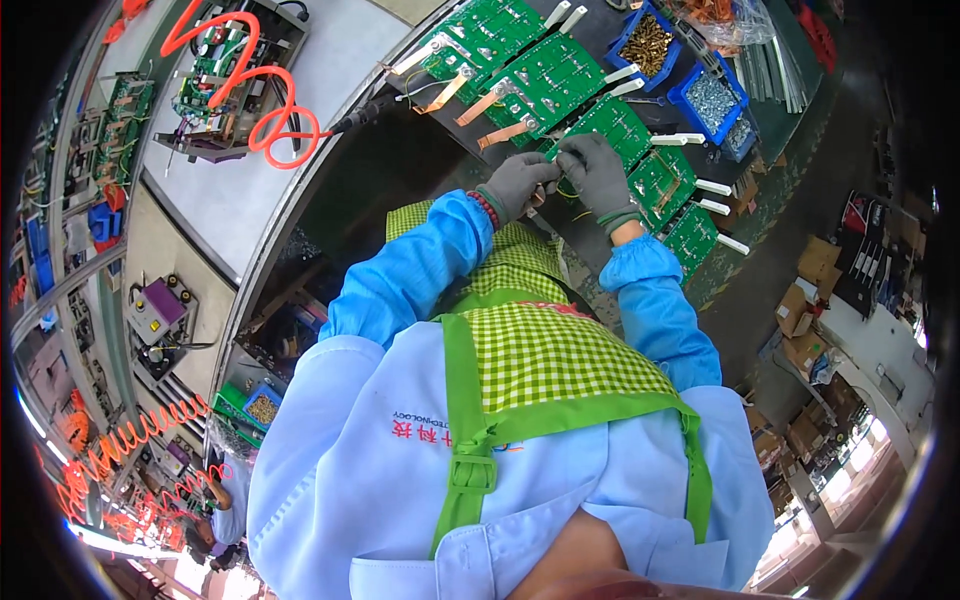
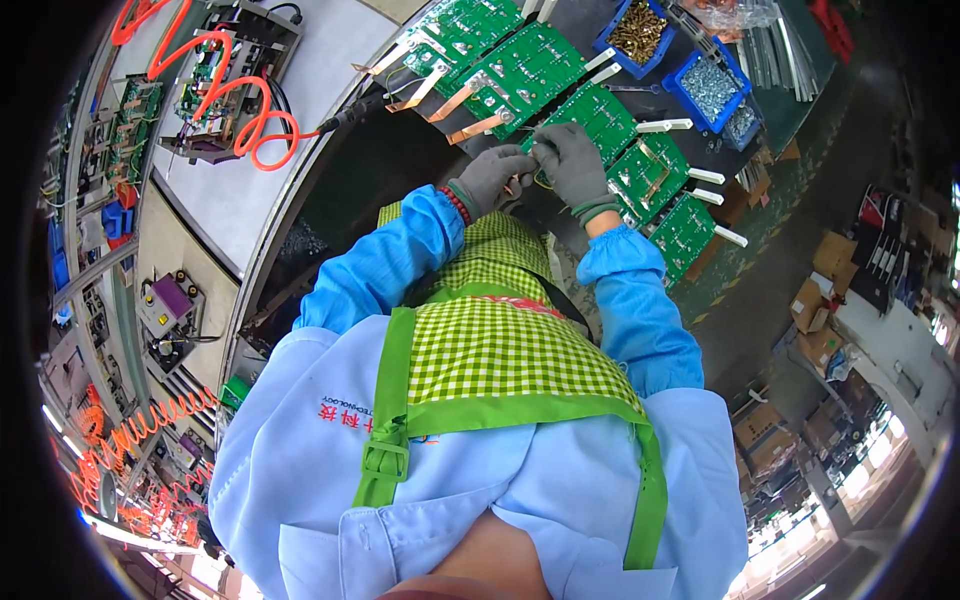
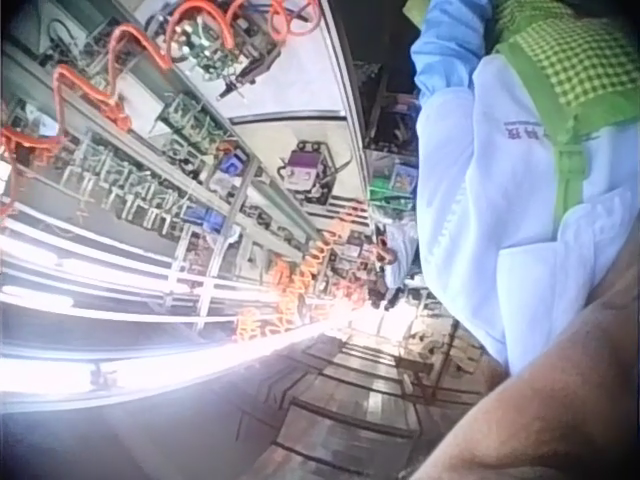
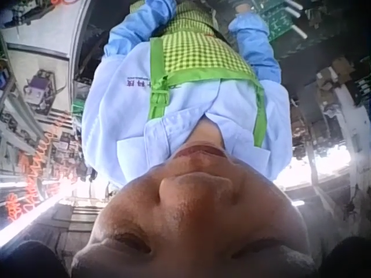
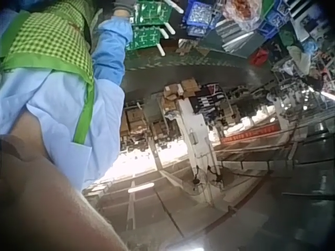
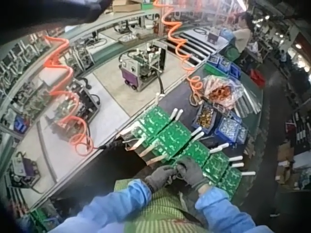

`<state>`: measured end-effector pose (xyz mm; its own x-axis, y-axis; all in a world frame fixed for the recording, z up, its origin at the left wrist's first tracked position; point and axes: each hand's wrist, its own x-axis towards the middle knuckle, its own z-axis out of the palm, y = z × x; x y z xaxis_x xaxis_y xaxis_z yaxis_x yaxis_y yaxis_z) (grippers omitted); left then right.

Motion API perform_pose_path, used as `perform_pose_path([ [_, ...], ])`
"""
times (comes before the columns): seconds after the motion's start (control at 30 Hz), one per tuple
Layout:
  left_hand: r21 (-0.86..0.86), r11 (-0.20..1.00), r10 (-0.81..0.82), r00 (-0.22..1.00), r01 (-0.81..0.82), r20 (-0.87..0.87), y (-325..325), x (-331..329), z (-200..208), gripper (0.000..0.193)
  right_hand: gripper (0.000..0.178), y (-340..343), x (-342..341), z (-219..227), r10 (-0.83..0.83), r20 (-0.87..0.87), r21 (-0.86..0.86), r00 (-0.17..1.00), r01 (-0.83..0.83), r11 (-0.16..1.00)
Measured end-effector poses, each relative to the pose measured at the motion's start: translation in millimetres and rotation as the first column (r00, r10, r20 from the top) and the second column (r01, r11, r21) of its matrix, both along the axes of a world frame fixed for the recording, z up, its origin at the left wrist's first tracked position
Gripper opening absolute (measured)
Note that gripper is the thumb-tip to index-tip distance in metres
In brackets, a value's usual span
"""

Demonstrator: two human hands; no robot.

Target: Assembling copper busbars onto printed circuit boards and organizing them on a tray.

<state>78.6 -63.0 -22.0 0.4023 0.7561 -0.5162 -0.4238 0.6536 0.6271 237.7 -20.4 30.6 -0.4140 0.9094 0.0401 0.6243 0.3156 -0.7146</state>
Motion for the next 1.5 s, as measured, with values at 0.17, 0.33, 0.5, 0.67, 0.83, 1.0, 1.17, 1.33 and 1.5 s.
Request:
perform_pose_path([
  [0.17,-0.209,0.977,0.049,0.998,-0.040,0.040,-1.4,0.3,4.7,0.006,0.015,-2.9,11.2,-1.3,-0.007,0.089,0.036,0.996,0.004,0.999],
  [0.33,-0.157,0.988,0.003,0.998,0.007,0.064,-1.2,0.4,-5.4,0.008,0.015,-11.2,7.8,0.7,0.071,0.231,0.119,0.970,-0.101,0.988],
  [0.5,0.158,0.979,-0.104,0.980,0.132,-0.171,-1.8,-4.5,-0.2,0.012,0.013,-9.0,10.3,-3.3,0.131,0.107,0.239,0.986,-0.153,0.959],
  [0.67,0.330,0.913,-0.137,0.942,0.240,-0.307,-3.2,-3.1,-16.0,0.016,0.015,-6.7,5.4,4.6,0.149,0.136,0.150,0.979,-0.169,0.974],
  [0.83,0.264,0.959,-0.035,0.969,0.101,-0.245,-3.5,-2.6,-10.3,0.016,0.014,-7.7,2.7,2.1,0.068,0.157,0.084,0.985,-0.082,0.993],
  [1.0,-0.025,0.998,-0.058,0.990,0.055,-0.131,-2.1,-2.1,7.9,0.010,0.014,-7.6,0.7,3.3,0.075,0.174,0.067,0.982,-0.088,0.994],
  [1.17,0.044,0.998,-0.037,0.988,0.044,-0.151,-2.7,-1.0,12.9,0.011,0.021,-13.2,-6.3,2.5,-0.036,0.284,0.090,0.958,0.011,0.996],
  [1.33,-0.044,0.999,-0.005,0.996,0.001,-0.091,-3.7,-1.9,21.6,0.010,0.027,-11.6,-7.0,6.2,-0.099,0.385,0.039,0.917,0.091,0.995],
  [1.5,-0.085,0.995,0.043,0.998,-0.046,-0.034,-3.6,3.6,5.8,0.010,0.026,-20.2,-7.1,27.7,-0.133,0.021,-0.151,0.991,0.135,0.979],
])
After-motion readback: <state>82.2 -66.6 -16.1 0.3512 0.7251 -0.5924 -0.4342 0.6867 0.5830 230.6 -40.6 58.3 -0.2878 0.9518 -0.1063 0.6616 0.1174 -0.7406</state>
